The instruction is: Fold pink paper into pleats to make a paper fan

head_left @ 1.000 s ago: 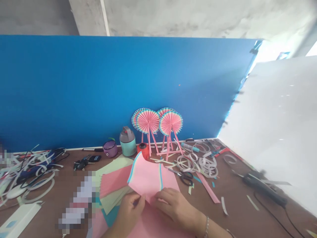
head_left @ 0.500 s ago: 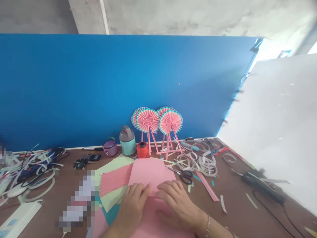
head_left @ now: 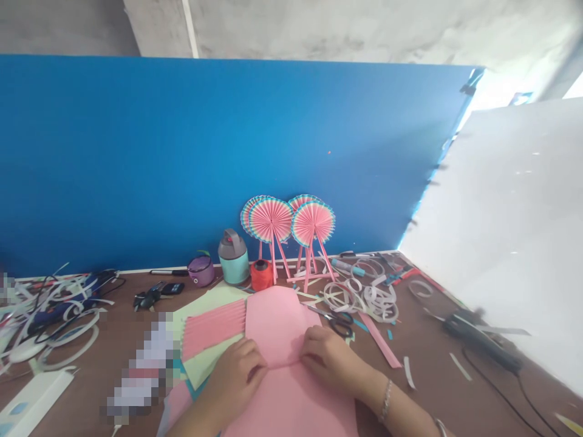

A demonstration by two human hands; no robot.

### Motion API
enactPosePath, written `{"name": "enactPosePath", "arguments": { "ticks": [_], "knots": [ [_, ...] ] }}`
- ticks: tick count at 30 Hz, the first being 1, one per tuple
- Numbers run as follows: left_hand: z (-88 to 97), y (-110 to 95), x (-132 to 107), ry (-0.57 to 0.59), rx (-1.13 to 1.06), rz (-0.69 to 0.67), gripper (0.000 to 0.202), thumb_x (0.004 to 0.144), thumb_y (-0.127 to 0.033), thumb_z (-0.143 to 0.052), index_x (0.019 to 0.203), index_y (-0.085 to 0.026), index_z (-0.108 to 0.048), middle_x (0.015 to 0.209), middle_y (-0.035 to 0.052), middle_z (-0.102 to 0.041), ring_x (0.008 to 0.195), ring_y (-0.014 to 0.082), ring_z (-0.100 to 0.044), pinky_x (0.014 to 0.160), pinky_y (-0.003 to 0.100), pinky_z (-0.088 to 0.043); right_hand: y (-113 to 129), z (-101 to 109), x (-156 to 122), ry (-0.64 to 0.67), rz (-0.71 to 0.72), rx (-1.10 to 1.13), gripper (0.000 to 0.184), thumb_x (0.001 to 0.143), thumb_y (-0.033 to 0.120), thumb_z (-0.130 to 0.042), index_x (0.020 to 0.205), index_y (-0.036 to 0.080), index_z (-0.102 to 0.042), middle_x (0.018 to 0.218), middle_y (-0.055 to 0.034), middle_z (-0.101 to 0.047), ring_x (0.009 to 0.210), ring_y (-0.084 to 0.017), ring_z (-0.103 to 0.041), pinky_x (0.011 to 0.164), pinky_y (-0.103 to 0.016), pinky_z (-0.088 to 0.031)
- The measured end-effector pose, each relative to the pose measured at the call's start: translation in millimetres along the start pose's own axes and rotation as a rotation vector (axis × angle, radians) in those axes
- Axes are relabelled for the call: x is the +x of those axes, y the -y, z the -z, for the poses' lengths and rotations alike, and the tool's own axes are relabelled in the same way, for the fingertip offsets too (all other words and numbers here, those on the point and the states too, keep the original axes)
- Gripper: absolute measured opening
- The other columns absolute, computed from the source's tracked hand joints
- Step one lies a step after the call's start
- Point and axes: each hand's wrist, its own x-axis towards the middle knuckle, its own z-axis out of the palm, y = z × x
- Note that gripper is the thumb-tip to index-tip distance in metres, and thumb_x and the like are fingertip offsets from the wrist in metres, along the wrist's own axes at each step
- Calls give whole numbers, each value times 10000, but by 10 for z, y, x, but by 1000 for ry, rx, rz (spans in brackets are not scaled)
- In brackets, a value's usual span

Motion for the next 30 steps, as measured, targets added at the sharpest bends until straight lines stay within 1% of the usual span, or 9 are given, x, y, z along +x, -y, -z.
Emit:
{"name": "enactPosePath", "arguments": {
  "ticks": [3,6,8,11,14,17,22,26,30],
  "knots": [
    [86,-18,-2,39,-37,87,193,794,-120,-501,654,-208,-602,721,12,-593,750,174,-540,668,289,-387,-13,58,-2,-39,-39,122,188,760,43,-556,755,194,-668,750,-16,-598,753,-151,-549,706,-263,-391],
    [140,-17,4,56,-62,171,167,759,-121,-505,643,-206,-590,734,11,-596,775,184,-543,710,307,-392,-25,102,1,-64,-142,206,149,731,54,-588,676,183,-639,743,-14,-581,752,-159,-544,704,-269,-419],
    [153,-5,6,60,-78,200,155,748,-121,-499,645,-204,-580,768,13,-596,808,188,-544,733,313,-393,-34,124,7,-59,-190,261,128,745,89,-595,663,180,-630,793,-23,-573,794,-165,-547,725,-276,-434],
    [144,17,2,62,-88,215,154,757,-127,-478,654,-201,-565,816,18,-588,854,192,-537,754,320,-393,-41,148,23,-28,-233,314,154,768,103,-567,637,172,-608,827,-30,-555,817,-166,-545,754,-287,-438],
    [118,43,1,59,-88,234,148,768,-142,-470,660,-198,-553,827,22,-572,869,195,-526,774,332,-395,-25,159,43,-27,-290,310,183,746,83,-542,581,163,-549,799,-26,-540,780,-160,-532,726,-284,-429],
    [94,72,9,38,-78,254,147,771,-151,-468,649,-195,-536,815,25,-557,859,196,-520,779,341,-400,2,156,61,-54,-335,298,192,706,67,-531,545,163,-488,757,-16,-524,748,-154,-516,693,-275,-414],
    [69,101,26,5,-62,257,161,782,-160,-456,642,-199,-524,824,34,-560,885,208,-519,790,355,-403,-4,113,72,-92,-372,305,146,673,59,-523,575,167,-502,739,-18,-545,751,-163,-511,694,-281,-402],
    [56,94,41,5,-47,269,166,792,-165,-439,653,-199,-524,838,37,-565,891,210,-520,791,355,-399,-20,89,76,-91,-367,295,153,683,70,-516,568,167,-492,733,-23,-553,758,-170,-512,704,-288,-399],
    [47,89,38,-2,-23,292,145,777,-155,-443,664,-197,-524,833,37,-564,890,216,-519,793,360,-393,-9,100,88,-89,-372,283,158,665,65,-510,554,171,-472,713,-20,-545,739,-169,-511,691,-286,-397]
  ]
}}
